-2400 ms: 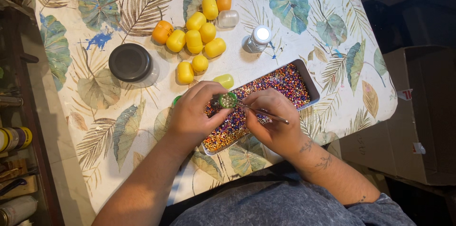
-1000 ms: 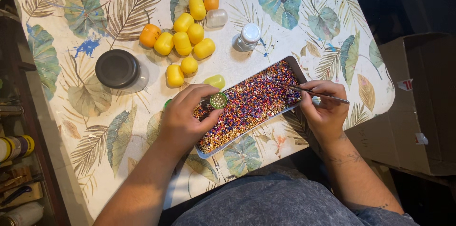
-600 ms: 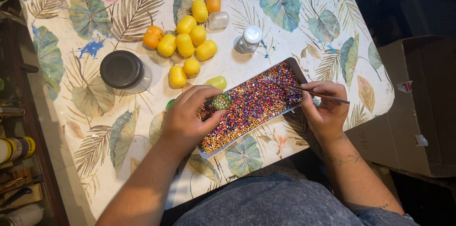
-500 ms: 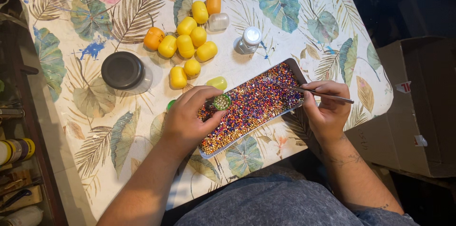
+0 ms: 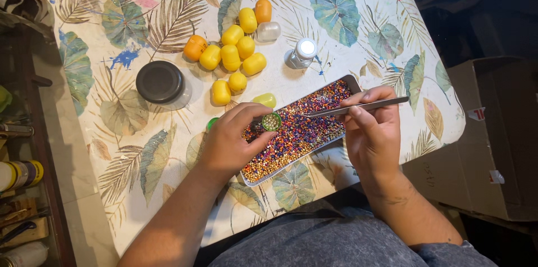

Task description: The person uses tweezers to pick colorful sprinkles from a tray and places them onto a small green spherical object. After filling the surface, they close the object with a matching green cap and set it aside.

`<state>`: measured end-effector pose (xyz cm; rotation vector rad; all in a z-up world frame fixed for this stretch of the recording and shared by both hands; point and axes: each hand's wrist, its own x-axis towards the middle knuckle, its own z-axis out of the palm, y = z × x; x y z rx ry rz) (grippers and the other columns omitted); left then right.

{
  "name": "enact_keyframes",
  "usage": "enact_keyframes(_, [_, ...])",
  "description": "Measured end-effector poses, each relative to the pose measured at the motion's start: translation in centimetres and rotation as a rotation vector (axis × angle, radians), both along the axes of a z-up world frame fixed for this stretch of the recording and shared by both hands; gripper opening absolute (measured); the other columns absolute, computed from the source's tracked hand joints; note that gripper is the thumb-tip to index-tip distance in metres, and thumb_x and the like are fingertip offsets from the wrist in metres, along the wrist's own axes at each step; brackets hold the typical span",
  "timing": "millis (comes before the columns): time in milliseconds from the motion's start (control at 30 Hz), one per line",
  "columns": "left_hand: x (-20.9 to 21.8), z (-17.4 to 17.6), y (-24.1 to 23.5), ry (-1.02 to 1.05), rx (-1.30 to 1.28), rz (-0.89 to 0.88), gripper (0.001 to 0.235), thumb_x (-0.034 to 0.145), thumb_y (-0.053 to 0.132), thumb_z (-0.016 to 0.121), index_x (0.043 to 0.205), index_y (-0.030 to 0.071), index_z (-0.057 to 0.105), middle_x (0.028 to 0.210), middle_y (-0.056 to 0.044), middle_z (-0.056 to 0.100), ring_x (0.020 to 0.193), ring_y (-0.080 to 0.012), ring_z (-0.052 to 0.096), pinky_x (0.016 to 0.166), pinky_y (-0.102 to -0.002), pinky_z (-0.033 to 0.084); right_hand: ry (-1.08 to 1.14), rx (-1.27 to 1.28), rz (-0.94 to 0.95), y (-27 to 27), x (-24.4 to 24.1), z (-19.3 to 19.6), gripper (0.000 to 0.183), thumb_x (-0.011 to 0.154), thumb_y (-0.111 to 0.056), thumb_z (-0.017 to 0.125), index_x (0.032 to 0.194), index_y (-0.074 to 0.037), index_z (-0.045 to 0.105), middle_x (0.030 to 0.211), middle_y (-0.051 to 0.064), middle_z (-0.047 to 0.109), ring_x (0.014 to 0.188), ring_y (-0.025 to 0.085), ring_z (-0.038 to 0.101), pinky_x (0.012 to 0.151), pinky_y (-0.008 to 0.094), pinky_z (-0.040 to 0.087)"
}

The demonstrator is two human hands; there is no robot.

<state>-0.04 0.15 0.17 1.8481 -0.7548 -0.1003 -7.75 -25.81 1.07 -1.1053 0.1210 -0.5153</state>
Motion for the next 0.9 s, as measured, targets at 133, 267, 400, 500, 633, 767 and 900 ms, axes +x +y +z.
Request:
enact_keyframes(133, [-0.1, -0.1, 0.0, -0.009, 0.014, 0.015, 0.045, 0.090, 0.007, 0.086, 0.132, 0.012, 0.073, 0.119, -0.014, 0.078, 0.107, -0.0390, 0.077, 0.095, -0.054, 0.061, 0.077, 0.054, 0.019, 0.3, -0.2, -0.4, 0.030, 0.097, -0.010, 0.077, 0.114, -0.012, 0.051, 0.098, 0.013, 0.076, 0.085, 0.016, 0.076, 0.076, 0.024, 0.063])
enact_keyframes(267, [0.0, -0.2, -0.1, -0.019, 0.016, 0.008, 0.044, 0.090, 0.009, 0.086, 0.131, 0.013, 0.073, 0.118, -0.012, 0.078, 0.104, -0.0371, 0.077, 0.093, -0.052, 0.061, 0.086, 0.068, 0.036, 0.0, -0.2, -1.4, 0.030, 0.096, -0.008, 0.075, 0.114, -0.011, 0.051, 0.098, 0.015, 0.075, 0.084, 0.017, 0.076, 0.075, 0.026, 0.063])
enact_keyframes(400, [0.1, -0.7, 0.0, -0.030, 0.014, 0.006, 0.044, 0.090, 0.010, 0.087, 0.131, 0.014, 0.073, 0.118, -0.011, 0.078, 0.103, -0.0366, 0.078, 0.092, -0.052, 0.061, -0.003, -0.150, 0.002, 0.9, -0.6, -1.6, 0.032, 0.095, -0.002, 0.077, 0.108, -0.009, 0.048, 0.099, 0.020, 0.072, 0.092, 0.023, 0.076, 0.078, 0.028, 0.064])
enact_keyframes(500, [0.1, -0.6, 0.0, -0.045, 0.019, 0.007, 0.044, 0.089, 0.011, 0.087, 0.131, 0.014, 0.074, 0.118, -0.011, 0.078, 0.102, -0.0363, 0.078, 0.091, -0.051, 0.061, -0.012, -0.321, 0.021, 0.7, -1.4, -1.1, 0.034, 0.094, 0.004, 0.078, 0.107, -0.003, 0.047, 0.099, 0.026, 0.071, 0.096, 0.032, 0.079, 0.082, 0.035, 0.067])
enact_keyframes(633, [0.1, -0.3, 0.0, -0.026, 0.018, 0.004, 0.044, 0.089, 0.010, 0.087, 0.131, 0.014, 0.074, 0.118, -0.011, 0.078, 0.102, -0.0367, 0.078, 0.092, -0.051, 0.061, -0.042, -0.450, 0.062, 0.9, -1.4, -0.5, 0.033, 0.093, 0.008, 0.077, 0.104, 0.000, 0.047, 0.099, 0.026, 0.072, 0.097, 0.034, 0.080, 0.085, 0.037, 0.066])
enact_keyframes(767, [0.0, -0.2, 0.0, -0.019, 0.015, 0.007, 0.044, 0.089, 0.009, 0.086, 0.131, 0.013, 0.074, 0.117, -0.012, 0.078, 0.100, -0.0372, 0.078, 0.091, -0.051, 0.061, -0.070, -0.512, 0.014, -0.3, -1.1, -0.9, 0.033, 0.096, 0.007, 0.076, 0.106, -0.001, 0.046, 0.102, 0.026, 0.071, 0.102, 0.035, 0.080, 0.087, 0.037, 0.066])
enact_keyframes(900, [-0.1, 0.0, 0.1, -0.020, 0.024, 0.003, 0.044, 0.090, 0.011, 0.086, 0.131, 0.013, 0.073, 0.117, -0.012, 0.078, 0.100, -0.0362, 0.078, 0.091, -0.051, 0.061, -0.056, -0.523, -0.041, -2.7, -0.4, -1.8, 0.031, 0.101, 0.003, 0.073, 0.111, 0.000, 0.044, 0.109, 0.027, 0.070, 0.108, 0.034, 0.079, 0.091, 0.038, 0.067])
